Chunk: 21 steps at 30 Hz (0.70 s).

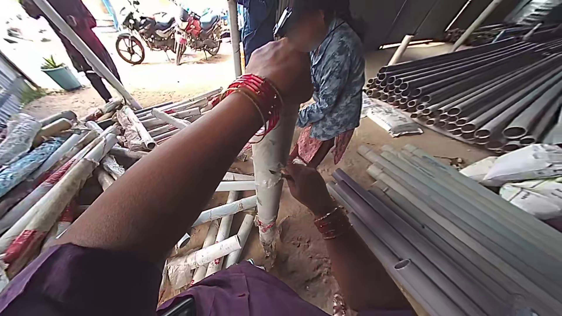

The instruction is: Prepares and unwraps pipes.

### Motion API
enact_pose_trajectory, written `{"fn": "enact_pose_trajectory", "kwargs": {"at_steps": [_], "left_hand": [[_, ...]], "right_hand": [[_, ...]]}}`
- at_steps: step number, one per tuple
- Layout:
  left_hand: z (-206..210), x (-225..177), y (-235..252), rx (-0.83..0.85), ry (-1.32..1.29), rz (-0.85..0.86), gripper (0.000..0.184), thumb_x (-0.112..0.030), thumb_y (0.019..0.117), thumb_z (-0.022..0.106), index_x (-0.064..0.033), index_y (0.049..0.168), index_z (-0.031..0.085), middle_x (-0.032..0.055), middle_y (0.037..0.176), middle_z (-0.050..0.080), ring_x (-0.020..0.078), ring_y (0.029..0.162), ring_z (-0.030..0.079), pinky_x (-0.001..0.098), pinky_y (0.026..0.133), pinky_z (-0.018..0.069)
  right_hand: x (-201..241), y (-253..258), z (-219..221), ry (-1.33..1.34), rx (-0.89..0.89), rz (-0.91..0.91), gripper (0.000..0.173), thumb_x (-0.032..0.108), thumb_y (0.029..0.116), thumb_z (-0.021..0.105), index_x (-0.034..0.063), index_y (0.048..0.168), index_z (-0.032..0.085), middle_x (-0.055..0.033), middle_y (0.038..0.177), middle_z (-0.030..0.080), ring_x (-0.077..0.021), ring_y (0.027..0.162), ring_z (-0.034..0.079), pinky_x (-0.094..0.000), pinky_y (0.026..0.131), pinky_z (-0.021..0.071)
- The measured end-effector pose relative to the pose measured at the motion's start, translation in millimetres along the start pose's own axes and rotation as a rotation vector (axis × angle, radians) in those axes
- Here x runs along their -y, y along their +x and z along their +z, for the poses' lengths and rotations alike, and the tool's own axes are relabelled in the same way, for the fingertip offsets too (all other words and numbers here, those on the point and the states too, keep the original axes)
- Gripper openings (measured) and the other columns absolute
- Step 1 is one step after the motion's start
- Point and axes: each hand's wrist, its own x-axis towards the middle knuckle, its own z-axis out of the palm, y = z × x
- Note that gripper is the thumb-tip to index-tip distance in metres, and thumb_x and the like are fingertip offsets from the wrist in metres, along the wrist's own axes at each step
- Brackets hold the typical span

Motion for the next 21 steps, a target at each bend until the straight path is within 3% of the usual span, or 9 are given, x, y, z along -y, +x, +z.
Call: {"fn": "enact_pose_trajectory", "kwargs": {"at_steps": [3,6,11,13,17,21], "left_hand": [[-1.2,-1.3,1.7,0.011,-0.017,0.013,0.032,-0.028,0.0931,0.066,0.0005,0.080,0.060,0.0228,0.097,0.064,0.0412,0.100,0.062,0.0618,0.078,0.0450],[-2.4,-5.3,7.1,0.027,-0.029,0.032,0.031,-0.027,0.0942,0.066,0.0023,0.084,0.061,0.0240,0.102,0.064,0.0420,0.103,0.062,0.0629,0.080,0.0455],[0.9,-20.7,14.0,0.004,-0.072,0.024,0.029,-0.024,0.0921,0.068,0.0040,0.102,0.066,0.0253,0.115,0.065,0.0430,0.114,0.061,0.0648,0.089,0.0463],[1.6,-29.1,16.1,0.000,-0.088,0.028,0.032,-0.021,0.0917,0.068,0.0043,0.112,0.066,0.0255,0.121,0.065,0.0433,0.120,0.060,0.0657,0.093,0.0455],[1.3,-41.3,17.4,-0.004,-0.085,-0.008,0.026,-0.016,0.0914,0.063,0.0036,0.109,0.066,0.0241,0.119,0.065,0.0411,0.118,0.061,0.0630,0.090,0.0467],[4.7,-21.9,39.4,-0.016,-0.065,-0.168,0.035,-0.017,0.0928,0.064,0.0080,0.117,0.065,0.0271,0.129,0.062,0.0427,0.126,0.057,0.0643,0.098,0.0454]], "right_hand": [[-0.8,4.8,-11.1,0.097,0.127,-0.003,0.006,0.000,0.0867,0.068,-0.0057,0.085,0.068,-0.0194,0.073,0.066,-0.0362,0.068,0.070,-0.0509,0.061,0.0561],[0.1,-7.2,-7.5,0.126,0.051,-0.004,0.009,0.002,0.0857,0.064,-0.0047,0.081,0.067,-0.0173,0.069,0.064,-0.0326,0.062,0.067,-0.0467,0.055,0.0539],[17.0,-35.2,0.1,0.122,-0.058,0.172,0.011,0.002,0.0855,0.061,-0.0056,0.081,0.067,-0.0175,0.070,0.065,-0.0315,0.062,0.067,-0.0451,0.056,0.0544],[23.0,-44.3,2.7,0.179,-0.128,0.250,0.014,0.003,0.0884,0.057,-0.0035,0.079,0.066,-0.0133,0.067,0.061,-0.0224,0.059,0.061,-0.0349,0.056,0.0502],[42.1,-57.6,-2.2,0.417,-0.166,0.418,0.024,0.008,0.0951,0.055,-0.0017,0.076,0.066,-0.0022,0.064,0.056,0.0005,0.058,0.050,-0.0144,0.058,0.0414],[80.4,-97.2,-9.0,0.699,-0.011,0.389,0.025,0.008,0.0925,0.056,0.0014,0.069,0.061,0.0011,0.060,0.052,0.0021,0.055,0.047,-0.0138,0.054,0.0395]]}}
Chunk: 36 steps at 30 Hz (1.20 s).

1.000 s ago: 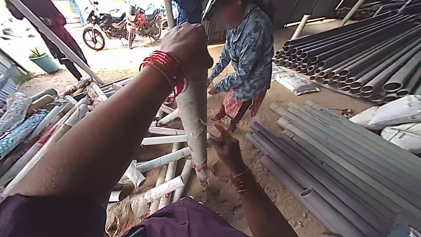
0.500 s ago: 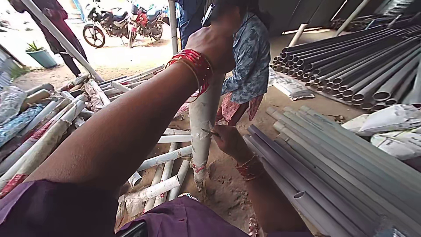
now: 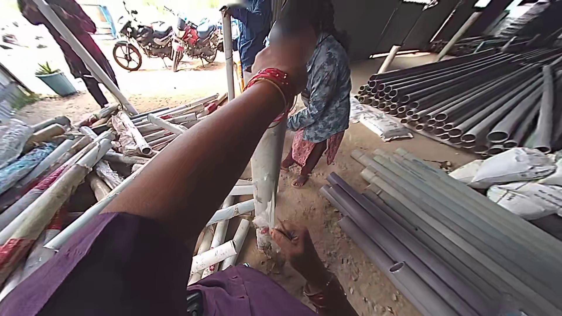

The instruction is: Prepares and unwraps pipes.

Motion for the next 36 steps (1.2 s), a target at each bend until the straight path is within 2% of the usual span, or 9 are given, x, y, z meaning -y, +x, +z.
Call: {"fn": "enact_pose_trajectory", "kwargs": {"at_steps": [3,6,9,12,15,17,19,26,36], "left_hand": [[-1.9,29.5,17.5,0.020,0.030,-0.135,0.038,-0.017,0.0943,0.063,0.0102,0.121,0.063,0.0292,0.134,0.059,0.0441,0.130,0.054,0.0647,0.101,0.0430],[-14.9,50.5,13.5,0.159,0.039,-0.139,0.032,-0.018,0.0985,0.062,0.0113,0.112,0.064,0.0303,0.123,0.062,0.0439,0.120,0.057,0.0647,0.098,0.0414],[-23.5,68.2,13.0,0.329,0.150,0.137,0.028,-0.024,0.0999,0.061,0.0005,0.087,0.067,0.0175,0.089,0.064,0.0306,0.086,0.062,0.0566,0.077,0.0448],[-19.4,75.4,3.0,0.235,0.197,0.507,0.044,-0.034,0.1001,0.061,-0.0039,0.068,0.057,0.0122,0.069,0.057,0.0306,0.069,0.059,0.0555,0.063,0.0423],[-13.3,53.9,-21.9,0.129,0.104,0.396,0.043,-0.033,0.1000,0.061,-0.0005,0.073,0.057,0.0190,0.077,0.061,0.0394,0.079,0.062,0.0614,0.068,0.0448],[-16.0,30.5,-36.6,0.113,0.042,0.243,0.034,-0.026,0.0995,0.059,0.0017,0.080,0.061,0.0229,0.089,0.064,0.0416,0.092,0.064,0.0629,0.074,0.0467],[-20.4,12.9,-42.2,0.144,-0.002,0.187,0.027,-0.018,0.0997,0.057,0.0059,0.090,0.064,0.0257,0.101,0.066,0.0423,0.102,0.064,0.0633,0.082,0.0469],[-16.2,16.9,-20.4,0.327,-0.066,0.507,0.039,-0.031,0.1004,0.059,-0.0062,0.071,0.057,0.0074,0.072,0.055,0.0218,0.070,0.054,0.0481,0.064,0.0409],[-10.4,3.6,-20.9,0.267,-0.102,0.467,0.038,-0.030,0.0979,0.062,-0.0080,0.068,0.054,0.0073,0.071,0.054,0.0224,0.068,0.052,0.0483,0.063,0.0408]], "right_hand": [[-16.5,-50.2,0.1,-0.134,0.013,0.036,0.026,0.014,0.0946,0.057,0.0007,0.075,0.067,-0.0064,0.066,0.063,-0.0088,0.062,0.062,-0.0232,0.060,0.0525],[-39.3,-49.9,-28.0,-0.243,-0.213,0.335,0.035,0.025,0.0996,0.054,0.0007,0.077,0.065,0.0002,0.061,0.052,-0.0037,0.054,0.049,-0.0233,0.055,0.0429],[-26.8,-10.0,-43.1,-0.087,-0.330,0.272,0.034,0.026,0.0949,0.062,0.0077,0.066,0.060,0.0070,0.074,0.050,0.0070,0.068,0.046,-0.0110,0.062,0.0387],[-2.6,41.6,-43.2,0.043,-0.288,0.027,0.025,0.015,0.0885,0.065,0.0072,0.065,0.060,-0.0007,0.088,0.059,0.0031,0.083,0.055,-0.0111,0.071,0.0445],[20.3,78.3,-30.1,-0.075,-0.309,-0.142,0.016,0.016,0.0908,0.071,0.0008,0.093,0.066,-0.0005,0.078,0.063,0.0035,0.067,0.054,-0.0124,0.063,0.0448],[34.7,93.4,-21.0,-0.136,-0.351,-0.198,0.035,0.015,0.0919,0.073,-0.0011,0.122,0.065,-0.0046,0.089,0.071,0.0003,0.071,0.061,-0.0155,0.067,0.0517],[43.6,103.7,-10.7,-0.234,-0.478,-0.244,0.045,0.013,0.0921,0.072,-0.0044,0.133,0.063,-0.0122,0.098,0.075,-0.0074,0.077,0.068,-0.0218,0.073,0.0558],[28.3,121.8,-0.5,-0.124,-0.831,-0.230,0.016,0.012,0.0898,0.077,-0.0003,0.099,0.075,-0.0074,0.102,0.068,-0.0084,0.096,0.064,-0.0213,0.086,0.0536],[1.0,100.9,-37.0,-0.086,-0.444,-0.251,0.011,0.007,0.0951,0.061,-0.0011,0.096,0.068,-0.0066,0.101,0.065,-0.0044,0.094,0.062,-0.0201,0.084,0.0528]]}}
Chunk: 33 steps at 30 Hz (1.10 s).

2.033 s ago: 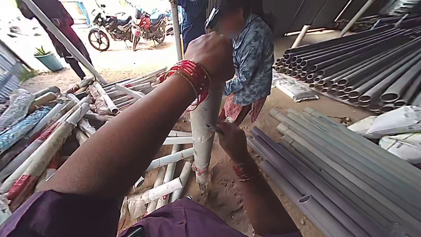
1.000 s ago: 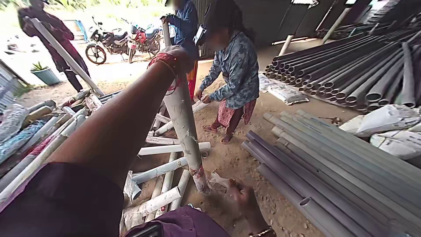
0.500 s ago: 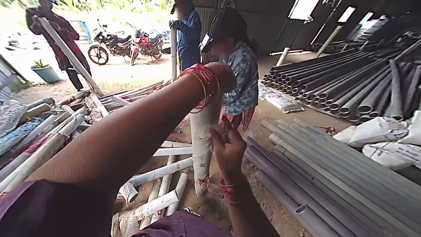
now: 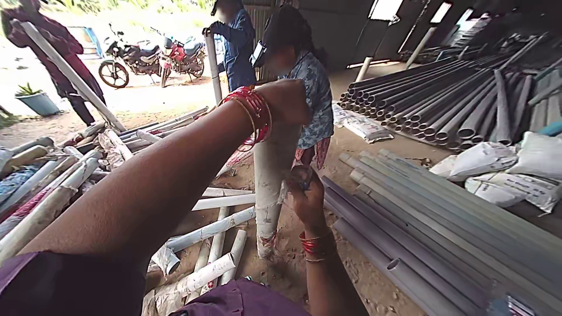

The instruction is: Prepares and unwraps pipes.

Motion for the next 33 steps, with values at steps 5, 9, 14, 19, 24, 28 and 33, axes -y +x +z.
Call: {"fn": "enact_pose_trajectory", "kwargs": {"at_steps": [5,9,14,19,24,28,33], "left_hand": [[-1.4,7.8,5.7,-0.100,0.029,-0.071,0.033,-0.029,0.0968,0.065,-0.0012,0.079,0.059,0.0151,0.083,0.060,0.0299,0.080,0.059,0.0547,0.071,0.0459],[-12.7,43.3,11.1,-0.146,0.000,-0.296,0.035,-0.027,0.0982,0.065,0.0059,0.091,0.062,0.0241,0.097,0.063,0.0368,0.092,0.061,0.0602,0.081,0.0452],[-12.5,56.5,3.2,-0.148,-0.032,-0.369,0.034,-0.030,0.0996,0.064,0.0039,0.099,0.062,0.0211,0.101,0.062,0.0327,0.094,0.059,0.0578,0.083,0.0445],[-8.9,42.1,4.0,-0.132,-0.030,-0.283,0.030,-0.029,0.0983,0.065,-0.0002,0.091,0.061,0.0169,0.093,0.061,0.0297,0.086,0.058,0.0557,0.078,0.0436],[-8.3,35.8,-2.3,-0.137,-0.021,-0.159,0.028,-0.026,0.0979,0.065,-0.0049,0.080,0.058,0.0105,0.084,0.058,0.0241,0.078,0.054,0.0503,0.072,0.0421],[-9.6,53.9,-4.2,-0.152,-0.033,-0.216,0.030,-0.030,0.0949,0.069,-0.0046,0.082,0.060,0.0103,0.084,0.060,0.0247,0.079,0.057,0.0514,0.073,0.0442],[-16.1,98.4,-4.7,-0.189,-0.022,-0.329,0.035,-0.034,0.0959,0.067,-0.0048,0.079,0.059,0.0097,0.082,0.059,0.0231,0.077,0.056,0.0506,0.072,0.0443]], "right_hand": [[-1.0,-41.4,-30.4,-0.118,0.542,-0.011,0.012,0.003,0.0892,0.063,-0.0057,0.090,0.071,-0.0171,0.094,0.071,-0.0220,0.091,0.070,-0.0330,0.087,0.0565],[-30.3,-122.2,-39.3,-0.239,0.668,0.176,0.012,-0.001,0.0883,0.065,-0.0097,0.093,0.071,-0.0236,0.103,0.070,-0.0331,0.094,0.072,-0.0419,0.086,0.0597],[-24.1,-58.4,-21.6,-0.155,0.104,0.072,0.021,0.008,0.0908,0.069,-0.0060,0.107,0.071,-0.0159,0.097,0.073,-0.0123,0.085,0.070,-0.0235,0.081,0.0571],[-6.1,16.2,28.3,-0.077,0.005,-0.122,0.034,0.003,0.0912,0.072,-0.0029,0.124,0.071,-0.0199,0.115,0.069,-0.0195,0.101,0.068,-0.0269,0.090,0.0550],[-16.2,28.8,50.6,0.080,-0.017,-0.135,0.007,-0.005,0.0883,0.066,-0.0046,0.092,0.072,-0.0154,0.105,0.066,-0.0138,0.102,0.065,-0.0225,0.091,0.0530],[-18.6,22.3,30.3,-0.019,0.370,-0.177,0.010,-0.008,0.0849,0.066,-0.0055,0.091,0.073,-0.0175,0.099,0.071,-0.0221,0.091,0.070,-0.0328,0.085,0.0579],[-63.2,-81.2,7.9,-0.141,0.858,0.054,0.007,-0.006,0.0855,0.064,-0.0080,0.085,0.070,-0.0220,0.092,0.070,-0.0345,0.086,0.071,-0.0463,0.079,0.0589]]}}
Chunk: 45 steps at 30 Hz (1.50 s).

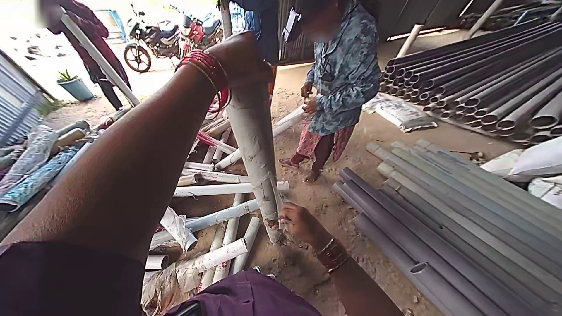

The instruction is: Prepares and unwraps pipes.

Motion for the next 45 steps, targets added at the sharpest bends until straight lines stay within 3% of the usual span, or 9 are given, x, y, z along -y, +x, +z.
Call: {"fn": "enact_pose_trajectory", "kwargs": {"at_steps": [5,10,14,17,21,24,34,42,45], "left_hand": [[-5.2,48.5,0.3,-0.058,-0.053,-0.245,0.049,-0.039,0.0959,0.066,0.0015,0.122,0.059,0.0219,0.118,0.062,0.0339,0.111,0.059,0.0609,0.096,0.0436],[1.2,50.2,10.2,-0.122,-0.065,-0.357,0.036,-0.031,0.0963,0.064,-0.0006,0.115,0.067,0.0180,0.118,0.064,0.0289,0.110,0.058,0.0565,0.094,0.0422],[-7.4,10.5,-14.1,0.084,0.055,-0.168,0.034,-0.037,0.1026,0.058,-0.0036,0.101,0.066,0.0127,0.097,0.064,0.0242,0.090,0.060,0.0529,0.081,0.0452],[-3.7,0.2,-25.8,0.107,0.120,0.152,0.043,-0.034,0.1016,0.058,-0.0097,0.067,0.049,0.0044,0.065,0.047,0.0195,0.060,0.047,0.0452,0.058,0.0364],[5.7,-7.5,-33.3,0.054,0.038,0.372,0.042,-0.029,0.0932,0.060,-0.0190,0.059,0.039,-0.0048,0.055,0.039,0.0110,0.050,0.039,0.0366,0.050,0.0304],[7.5,-18.2,-38.3,0.066,0.007,0.405,0.042,-0.027,0.0932,0.062,-0.0192,0.058,0.040,-0.0062,0.055,0.040,0.0078,0.049,0.038,0.0322,0.049,0.0300],[9.4,-29.1,-38.9,0.062,0.031,0.333,0.041,-0.026,0.0941,0.062,-0.0163,0.061,0.040,-0.0018,0.059,0.042,0.0137,0.055,0.042,0.0391,0.054,0.0324],[9.2,-32.1,-42.4,0.046,0.063,0.201,0.042,-0.027,0.0990,0.061,-0.0120,0.064,0.043,0.0035,0.063,0.044,0.0197,0.059,0.044,0.0452,0.057,0.0345],[10.0,-39.3,-50.4,0.040,0.057,0.194,0.043,-0.026,0.0992,0.060,-0.0146,0.062,0.041,0.0008,0.060,0.041,0.0165,0.057,0.042,0.0415,0.055,0.0322]], "right_hand": [[-57.3,-133.0,75.3,-0.098,0.750,0.744,0.025,0.004,0.0947,0.062,-0.0041,0.117,0.070,-0.0241,0.127,0.064,-0.0395,0.122,0.061,-0.0551,0.104,0.0481],[-22.6,-89.5,32.3,0.226,-0.046,0.695,0.027,0.009,0.0938,0.068,-0.0047,0.117,0.069,-0.0213,0.105,0.072,-0.0289,0.097,0.069,-0.0460,0.092,0.0538],[18.4,9.5,-18.5,0.364,-0.501,0.313,0.031,0.020,0.0881,0.074,-0.0016,0.110,0.070,-0.0020,0.091,0.069,0.0040,0.076,0.059,-0.0142,0.071,0.0498],[51.2,61.6,-54.5,0.445,-0.630,0.150,0.025,0.014,0.0904,0.074,0.0034,0.113,0.072,-0.0011,0.095,0.068,0.0010,0.075,0.060,-0.0174,0.067,0.0517],[78.5,89.5,-60.3,0.469,-0.758,0.122,0.034,0.012,0.0895,0.077,0.0055,0.122,0.069,-0.0052,0.105,0.067,-0.0051,0.080,0.063,-0.0222,0.068,0.0538],[80.3,92.2,-35.7,0.377,-0.983,0.153,0.018,0.013,0.0879,0.079,0.0036,0.102,0.073,-0.0050,0.098,0.068,-0.0064,0.085,0.065,-0.0227,0.075,0.0552],[85.8,70.1,-14.7,0.302,-0.799,0.173,0.004,0.003,0.0919,0.061,0.0043,0.089,0.062,-0.0051,0.095,0.059,-0.0072,0.084,0.058,-0.0224,0.072,0.0499],[79.0,77.9,-29.2,0.438,-0.959,0.335,0.031,0.020,0.0937,0.075,0.0040,0.121,0.071,-0.0057,0.098,0.066,-0.0057,0.071,0.057,-0.0232,0.063,0.0491],[91.4,88.9,-26.5,0.417,-1.043,0.369,0.012,0.015,0.0940,0.074,0.0043,0.097,0.073,-0.0046,0.096,0.065,-0.0064,0.077,0.059,-0.0243,0.068,0.0508]]}}
